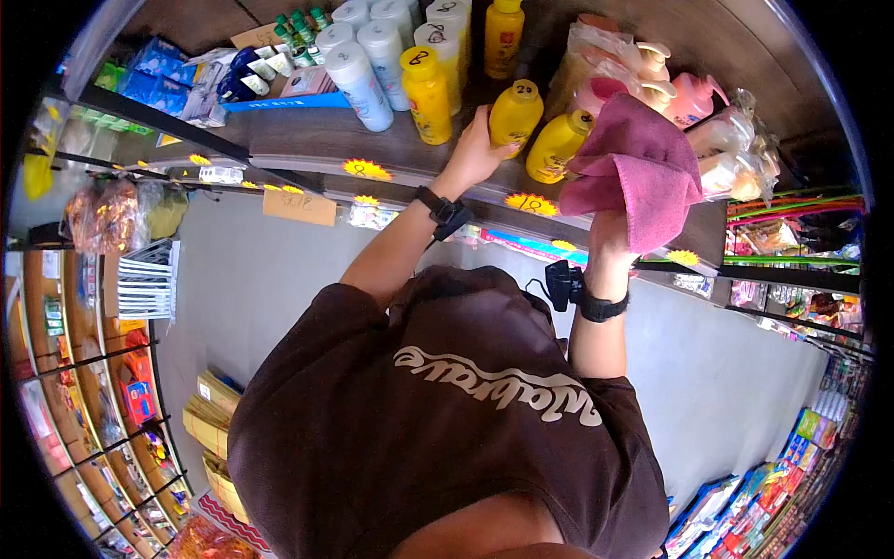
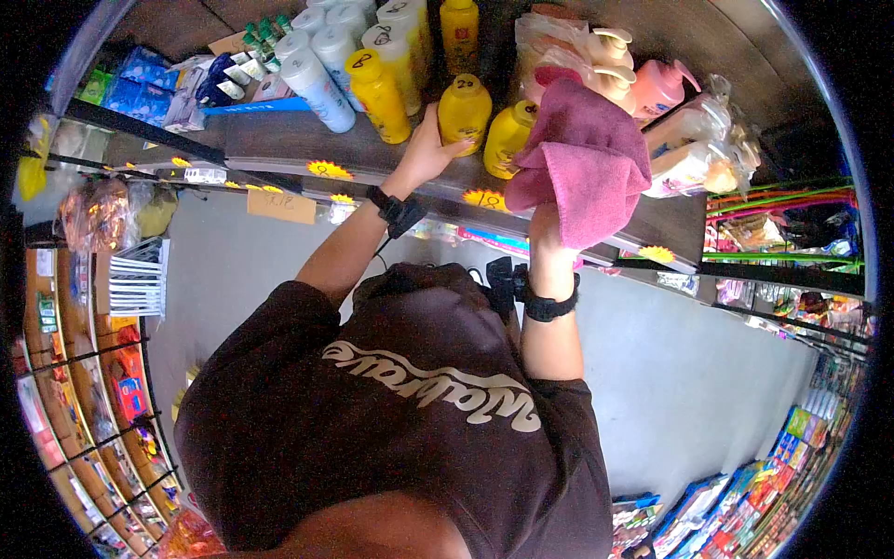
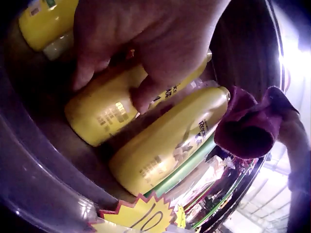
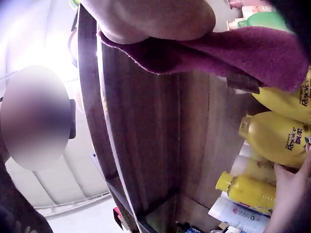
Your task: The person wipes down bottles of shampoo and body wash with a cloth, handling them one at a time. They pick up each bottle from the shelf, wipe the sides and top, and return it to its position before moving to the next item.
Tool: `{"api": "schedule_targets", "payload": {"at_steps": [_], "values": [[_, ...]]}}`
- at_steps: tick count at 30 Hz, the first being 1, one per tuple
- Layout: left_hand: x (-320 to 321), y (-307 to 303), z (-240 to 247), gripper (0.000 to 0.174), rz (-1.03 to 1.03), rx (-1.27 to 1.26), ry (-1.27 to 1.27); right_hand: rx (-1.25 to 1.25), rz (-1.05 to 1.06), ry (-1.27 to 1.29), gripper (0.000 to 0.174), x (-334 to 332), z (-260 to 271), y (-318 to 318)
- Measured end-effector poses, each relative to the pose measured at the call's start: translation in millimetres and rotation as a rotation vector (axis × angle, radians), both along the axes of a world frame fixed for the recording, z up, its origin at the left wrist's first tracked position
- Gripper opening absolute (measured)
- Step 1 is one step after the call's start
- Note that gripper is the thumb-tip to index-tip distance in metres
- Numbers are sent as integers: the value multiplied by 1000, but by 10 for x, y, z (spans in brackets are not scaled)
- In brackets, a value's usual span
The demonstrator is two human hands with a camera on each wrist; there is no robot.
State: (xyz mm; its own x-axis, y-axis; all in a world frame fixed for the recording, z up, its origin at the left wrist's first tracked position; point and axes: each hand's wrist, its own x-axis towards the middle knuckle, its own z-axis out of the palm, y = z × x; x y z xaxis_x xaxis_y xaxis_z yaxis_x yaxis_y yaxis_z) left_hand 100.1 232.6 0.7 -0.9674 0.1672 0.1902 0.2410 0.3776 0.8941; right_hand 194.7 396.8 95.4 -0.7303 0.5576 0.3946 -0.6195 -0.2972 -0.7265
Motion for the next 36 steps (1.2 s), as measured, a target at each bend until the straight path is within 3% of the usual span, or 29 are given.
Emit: {"api": "schedule_targets", "payload": {"at_steps": [2, 4, 8, 10, 14, 16, 17, 18, 19, 20, 21, 23, 25, 29, 31, 36], "values": [[-46, 52, -36, 59, -27, 1, -3, -63, 26, 27, 43, 17, 20, 24], [-63, 95, -54, 61, -62, -21, 82, 169, -44, 10, 42, 14, 21, 62], [-53, 161, 1, 62, -99, -34, 44, 162, -104, -27, 37, -37, -122, 106], [-75, 180, -13, 63, -110, -17, 22, 334, -165, -102, 31, -58, -237, 139], [-217, 250, -321, 59, -189, 36, 120, 262, -78, -73, 27, -73, -283, 84], [-300, 261, -392, 55, -211, 79, 88, 581, -338, -132, 30, -79, -284, 40], [-347, 263, -422, 53, -238, 121, 56, 582, -337, -128, 30, -78, -262, 10], [-369, 251, -387, 53, -237, 123, 59, 422, -235, -68, 32, -65, -180, -46], [-404, 230, -350, 48, -197, 418, 4, 262, -134, -7, 34, -62, -130, -65], [-451, 212, -310, 44, -156, 711, -54, 263, -135, -3, 34, -60, -135, -33], [-503, 202, -177, 44, -159, 711, -54, 374, -159, -58, 37, -46, -159, 14], [-648, 178, 112, 46, 107, 483, 42, 485, -180, -118, 41, -30, -189, 27], [-953, 232, 145, 47, 219, 261, 423, 232, -85, -27, 42, -43, -195, 18], [-1355, 305, 356, 45, 228, 3, 578, 322, -162, -20, 38, -24, -216, 123], [-1660, 343, 244, 45, 324, -247, 670, 679, -363, -140, 33, 18, -219, 208], [-1775, 345, 212, 45, 272, -275, 630, 523, -400, -18, 30, 17, -53, 160]]}}
